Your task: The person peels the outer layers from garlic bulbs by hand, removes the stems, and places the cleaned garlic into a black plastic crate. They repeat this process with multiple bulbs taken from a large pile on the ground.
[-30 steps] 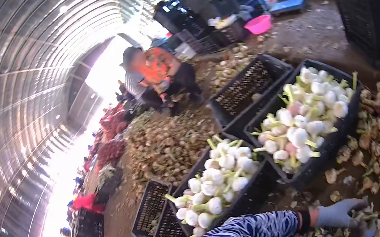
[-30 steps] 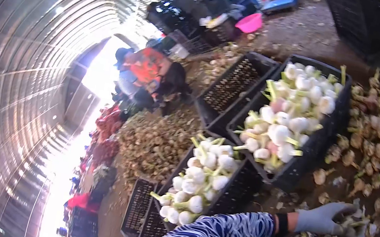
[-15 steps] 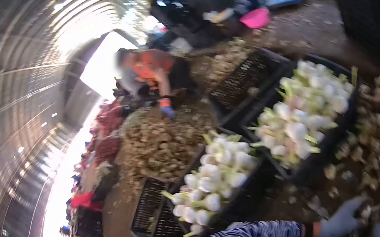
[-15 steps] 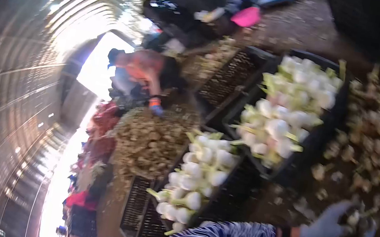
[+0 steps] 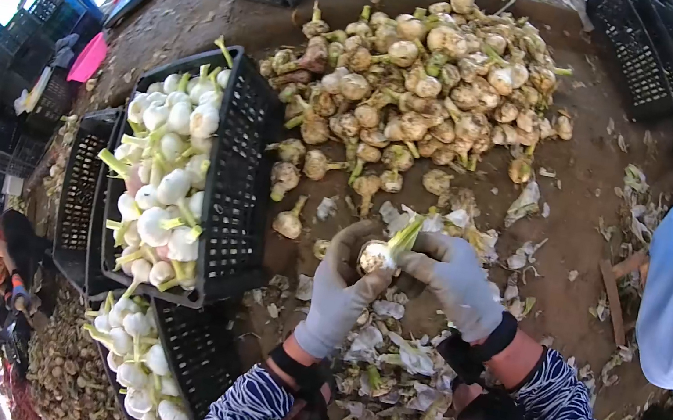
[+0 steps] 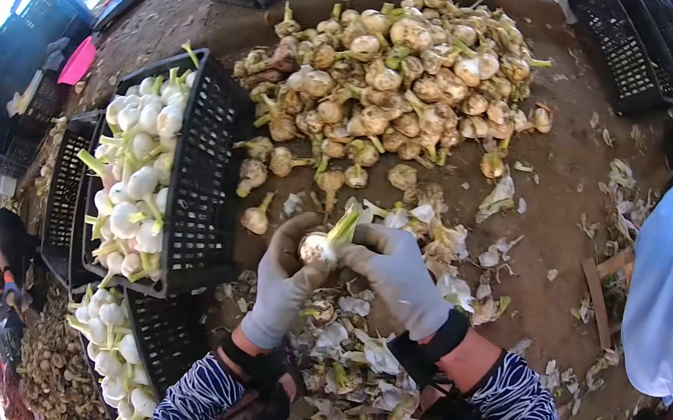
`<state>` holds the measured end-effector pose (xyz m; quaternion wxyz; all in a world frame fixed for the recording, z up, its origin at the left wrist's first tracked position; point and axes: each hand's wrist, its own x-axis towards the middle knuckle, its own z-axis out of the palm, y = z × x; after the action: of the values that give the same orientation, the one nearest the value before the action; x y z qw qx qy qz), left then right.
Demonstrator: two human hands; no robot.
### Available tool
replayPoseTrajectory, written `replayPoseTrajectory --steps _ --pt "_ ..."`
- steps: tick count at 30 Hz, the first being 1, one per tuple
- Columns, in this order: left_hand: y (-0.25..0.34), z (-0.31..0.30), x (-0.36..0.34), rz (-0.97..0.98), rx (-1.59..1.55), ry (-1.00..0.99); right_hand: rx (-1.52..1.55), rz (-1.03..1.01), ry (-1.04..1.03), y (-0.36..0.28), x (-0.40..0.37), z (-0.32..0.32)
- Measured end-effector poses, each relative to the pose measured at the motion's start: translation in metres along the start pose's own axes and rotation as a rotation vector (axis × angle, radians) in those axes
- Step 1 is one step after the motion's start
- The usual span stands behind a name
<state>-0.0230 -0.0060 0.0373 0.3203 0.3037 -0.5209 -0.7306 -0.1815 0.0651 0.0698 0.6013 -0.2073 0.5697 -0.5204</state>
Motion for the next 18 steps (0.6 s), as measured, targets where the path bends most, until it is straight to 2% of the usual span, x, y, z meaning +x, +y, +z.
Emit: replayPoseTrajectory --steps 2,3,5,6,8,9,10,12,13,14,16,17,18 --pt "-0.021 -0.007 -0.005 0.266 0.413 0.025 -0.337 -0.257 0.071 0.021 0.009 -0.003" --pt "-0.019 -0.005 -0.007 0.262 0.412 0.024 -0.336 -0.253 0.072 0.026 0.010 -0.002" --pt "-0.010 -0.004 -0.011 -0.064 0.134 0.133 -0.429 -0.290 0.131 0.033 0.008 0.006" --pt "-0.010 -0.006 -0.012 -0.066 0.139 0.136 -0.424 -0.288 0.128 0.035 0.006 0.009" --pt "-0.010 -0.012 -0.013 -0.050 0.307 -0.045 -0.111 -0.186 0.031 0.035 -0.001 0.014" --pt "-0.009 -0.013 -0.014 -0.039 0.389 -0.137 -0.138 -0.146 0.003 0.035 -0.005 0.011" --pt "-0.009 -0.011 -0.016 -0.039 0.391 -0.139 -0.137 -0.148 0.004 0.037 -0.006 0.012" --pt "-0.011 -0.004 -0.019 -0.325 -0.352 0.059 0.035 -0.066 0.097 0.042 -0.009 0.012" --pt "-0.023 -0.002 -0.024 -0.136 -0.010 0.105 0.078 -0.071 0.168 0.036 -0.012 0.015" --pt "-0.033 0.004 -0.029 0.101 0.114 0.085 0.084 -0.073 0.174 0.037 -0.014 0.016" --pt "-0.032 0.018 -0.030 0.222 0.206 0.069 0.139 -0.009 0.156 0.040 -0.018 0.019" --pt "-0.027 0.020 -0.031 0.097 0.228 0.127 0.055 -0.157 0.168 0.040 -0.024 0.028" --pt "-0.029 0.015 -0.027 0.093 0.196 0.129 -0.117 -0.330 0.122 0.051 -0.021 0.029"
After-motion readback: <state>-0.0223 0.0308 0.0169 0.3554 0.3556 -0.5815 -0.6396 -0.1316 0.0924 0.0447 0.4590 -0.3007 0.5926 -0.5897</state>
